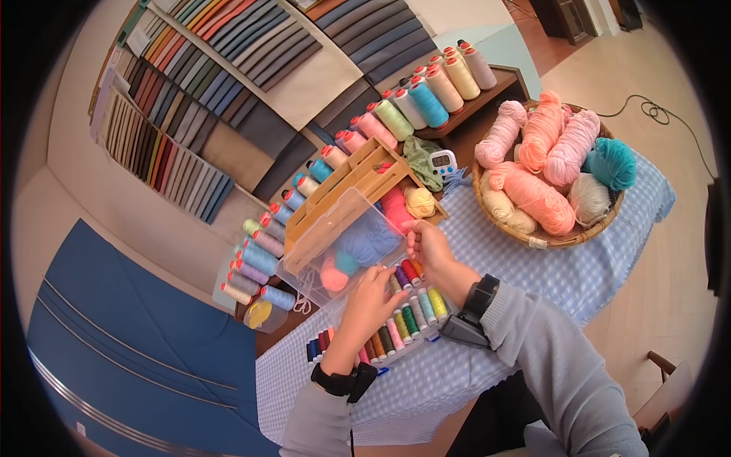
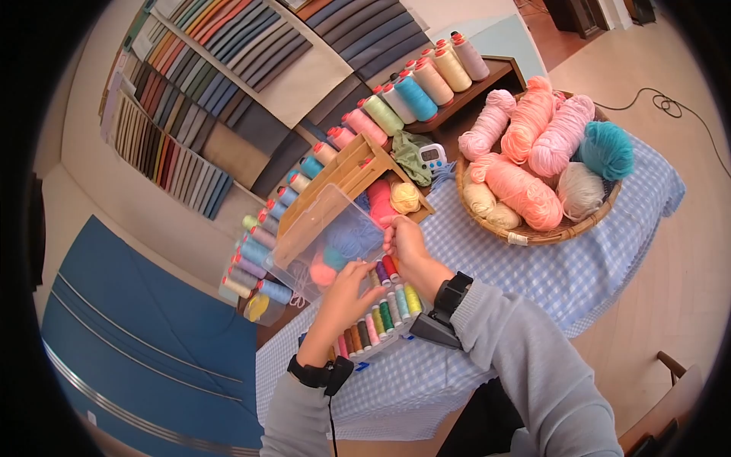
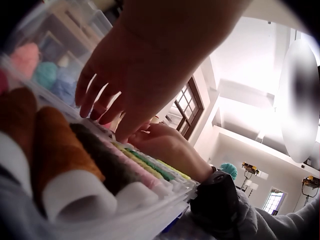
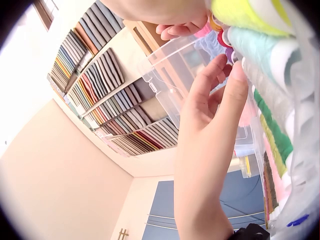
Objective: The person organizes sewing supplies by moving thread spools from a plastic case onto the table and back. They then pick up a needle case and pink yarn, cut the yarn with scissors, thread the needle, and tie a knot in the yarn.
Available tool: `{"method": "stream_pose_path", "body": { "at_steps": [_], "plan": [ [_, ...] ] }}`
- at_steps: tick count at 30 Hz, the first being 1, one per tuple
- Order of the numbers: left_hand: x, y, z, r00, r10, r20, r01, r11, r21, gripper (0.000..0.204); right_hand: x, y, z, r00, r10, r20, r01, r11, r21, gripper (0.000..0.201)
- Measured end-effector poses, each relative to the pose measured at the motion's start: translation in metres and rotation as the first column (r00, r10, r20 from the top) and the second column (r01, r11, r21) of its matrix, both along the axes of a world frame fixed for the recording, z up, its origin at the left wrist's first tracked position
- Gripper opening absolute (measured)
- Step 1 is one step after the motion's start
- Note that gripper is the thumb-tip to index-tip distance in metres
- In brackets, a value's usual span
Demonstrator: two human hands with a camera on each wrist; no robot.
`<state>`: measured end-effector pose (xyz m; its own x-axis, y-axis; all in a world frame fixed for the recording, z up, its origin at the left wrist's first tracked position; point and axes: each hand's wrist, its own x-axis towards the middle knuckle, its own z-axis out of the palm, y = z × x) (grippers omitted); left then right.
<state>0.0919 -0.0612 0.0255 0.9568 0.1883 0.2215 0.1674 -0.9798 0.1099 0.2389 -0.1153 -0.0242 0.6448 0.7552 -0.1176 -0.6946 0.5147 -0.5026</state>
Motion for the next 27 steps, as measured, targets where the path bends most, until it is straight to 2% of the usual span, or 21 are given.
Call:
{"method": "stream_pose_path", "body": {
  "at_steps": [6, 8, 12, 18, 20, 24, 27],
  "plan": [
    [0.011, -0.003, -0.001, 0.999, 0.032, -0.026, -0.031, 0.999, 0.021, 0.048, -0.003, -0.001, 0.001, 0.999, -0.033, 0.005, 0.032, 0.999, 0.005, 0.022],
    [0.013, -0.001, -0.002, 0.999, 0.037, -0.026, -0.039, 0.995, -0.089, 0.046, -0.003, -0.001, 0.000, 0.999, -0.044, 0.004, 0.044, 0.999, 0.006, 0.022],
    [0.017, 0.004, -0.003, 0.997, 0.057, -0.060, -0.064, 0.989, -0.131, 0.045, -0.003, 0.000, 0.000, 0.998, -0.066, 0.016, 0.066, 0.998, 0.007, 0.022],
    [0.023, 0.019, -0.015, 0.999, 0.042, 0.002, -0.042, 0.990, -0.136, 0.032, -0.003, 0.000, 0.000, 0.998, -0.065, 0.019, 0.065, 0.998, -0.004, 0.022],
    [0.026, 0.022, -0.016, 0.996, 0.089, -0.006, -0.086, 0.939, -0.332, 0.030, -0.003, -0.001, 0.000, 0.998, -0.064, 0.017, 0.064, 0.998, -0.005, 0.022],
    [0.028, 0.016, -0.013, 0.997, 0.068, 0.043, -0.050, 0.946, -0.320, 0.025, -0.003, -0.001, 0.001, 0.998, -0.058, 0.015, 0.058, 0.998, -0.003, 0.022],
    [0.030, 0.010, -0.010, 0.995, 0.088, -0.054, -0.100, 0.953, -0.287, 0.029, -0.003, 0.000, 0.000, 0.998, -0.058, 0.011, 0.058, 0.998, 0.001, 0.022]
  ]
}}
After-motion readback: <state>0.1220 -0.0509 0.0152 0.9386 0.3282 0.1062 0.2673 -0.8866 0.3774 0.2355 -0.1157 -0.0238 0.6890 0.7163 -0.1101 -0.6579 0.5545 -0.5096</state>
